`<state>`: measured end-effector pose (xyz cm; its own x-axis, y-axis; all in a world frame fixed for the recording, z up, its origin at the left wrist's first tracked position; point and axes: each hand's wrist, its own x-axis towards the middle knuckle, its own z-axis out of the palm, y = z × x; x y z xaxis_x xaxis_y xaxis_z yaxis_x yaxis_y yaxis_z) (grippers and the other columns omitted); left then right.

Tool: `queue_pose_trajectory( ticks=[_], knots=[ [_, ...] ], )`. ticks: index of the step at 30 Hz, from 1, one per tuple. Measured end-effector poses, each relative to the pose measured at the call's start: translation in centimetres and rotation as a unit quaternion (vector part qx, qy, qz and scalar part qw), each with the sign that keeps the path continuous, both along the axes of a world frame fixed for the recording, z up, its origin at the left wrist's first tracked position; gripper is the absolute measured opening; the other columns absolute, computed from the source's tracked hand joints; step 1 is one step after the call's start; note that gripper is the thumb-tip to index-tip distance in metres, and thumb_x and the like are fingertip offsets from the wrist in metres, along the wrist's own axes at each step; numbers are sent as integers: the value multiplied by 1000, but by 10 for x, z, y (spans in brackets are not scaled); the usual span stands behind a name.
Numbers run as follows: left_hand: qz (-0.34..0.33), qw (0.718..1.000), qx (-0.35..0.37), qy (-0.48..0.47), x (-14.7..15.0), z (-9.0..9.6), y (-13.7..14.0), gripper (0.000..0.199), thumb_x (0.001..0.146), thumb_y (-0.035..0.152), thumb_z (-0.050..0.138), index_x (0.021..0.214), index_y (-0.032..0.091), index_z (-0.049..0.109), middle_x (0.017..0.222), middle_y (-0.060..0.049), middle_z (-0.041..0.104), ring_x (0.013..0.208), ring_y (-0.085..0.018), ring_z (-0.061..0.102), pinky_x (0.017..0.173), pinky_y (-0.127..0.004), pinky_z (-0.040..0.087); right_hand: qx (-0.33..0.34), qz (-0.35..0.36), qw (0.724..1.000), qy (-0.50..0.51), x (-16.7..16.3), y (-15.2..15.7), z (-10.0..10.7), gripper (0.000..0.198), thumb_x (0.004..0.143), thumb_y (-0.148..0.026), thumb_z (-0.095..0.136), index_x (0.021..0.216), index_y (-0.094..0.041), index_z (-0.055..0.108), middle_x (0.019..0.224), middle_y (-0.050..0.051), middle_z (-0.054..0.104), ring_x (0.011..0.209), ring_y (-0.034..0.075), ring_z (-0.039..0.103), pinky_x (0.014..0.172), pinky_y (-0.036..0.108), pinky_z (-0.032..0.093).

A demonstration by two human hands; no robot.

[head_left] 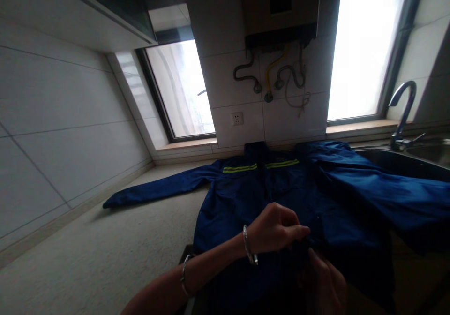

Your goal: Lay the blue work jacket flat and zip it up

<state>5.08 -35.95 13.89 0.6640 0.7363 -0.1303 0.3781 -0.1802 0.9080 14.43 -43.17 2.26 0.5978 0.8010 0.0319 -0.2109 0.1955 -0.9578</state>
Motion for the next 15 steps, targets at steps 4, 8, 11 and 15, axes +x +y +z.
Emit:
queue_pose_trajectory(
  ticks=[4, 8, 11, 15],
  knots=[
    [-10, 999, 45, 4, -5, 5, -4, 35, 79, 47, 57, 74, 12, 59, 58, 3, 55, 44, -5, 44, 41, -17, 31, 6, 59, 987, 147, 4, 4, 3, 39, 62, -51, 73, 60, -15, 57, 42, -5, 40, 37, 8, 37, 36, 20, 32],
    [-26, 997, 71, 16, -7, 7, -7, 25, 78, 36, 59, 73, 12, 58, 59, 3, 56, 50, -5, 47, 45, -16, 31, 19, 43, 985, 168, 8, 3, -1, 33, 61, -43, 75, 71, -15, 64, 47, -3, 48, 41, 10, 44, 38, 20, 37],
    [-50, 999, 13, 7, -5, 4, -2, 25, 76, 36, 62, 68, 13, 56, 55, 4, 54, 45, -4, 44, 42, -16, 28, 54, 15, 989, 137, 7, 1, 0, 29, 62, -40, 74, 65, -14, 63, 52, 0, 54, 45, 11, 49, 39, 20, 39],
    [-57, 992, -108, -27, -2, -1, 7, 34, 68, 43, 69, 61, 14, 53, 49, 5, 51, 35, -4, 38, 36, -18, 26, 62, -37, 992, 108, 2, -5, 5, 30, 62, -38, 75, 56, -14, 58, 48, -2, 48, 43, 9, 45, 38, 19, 35]
  ],
)
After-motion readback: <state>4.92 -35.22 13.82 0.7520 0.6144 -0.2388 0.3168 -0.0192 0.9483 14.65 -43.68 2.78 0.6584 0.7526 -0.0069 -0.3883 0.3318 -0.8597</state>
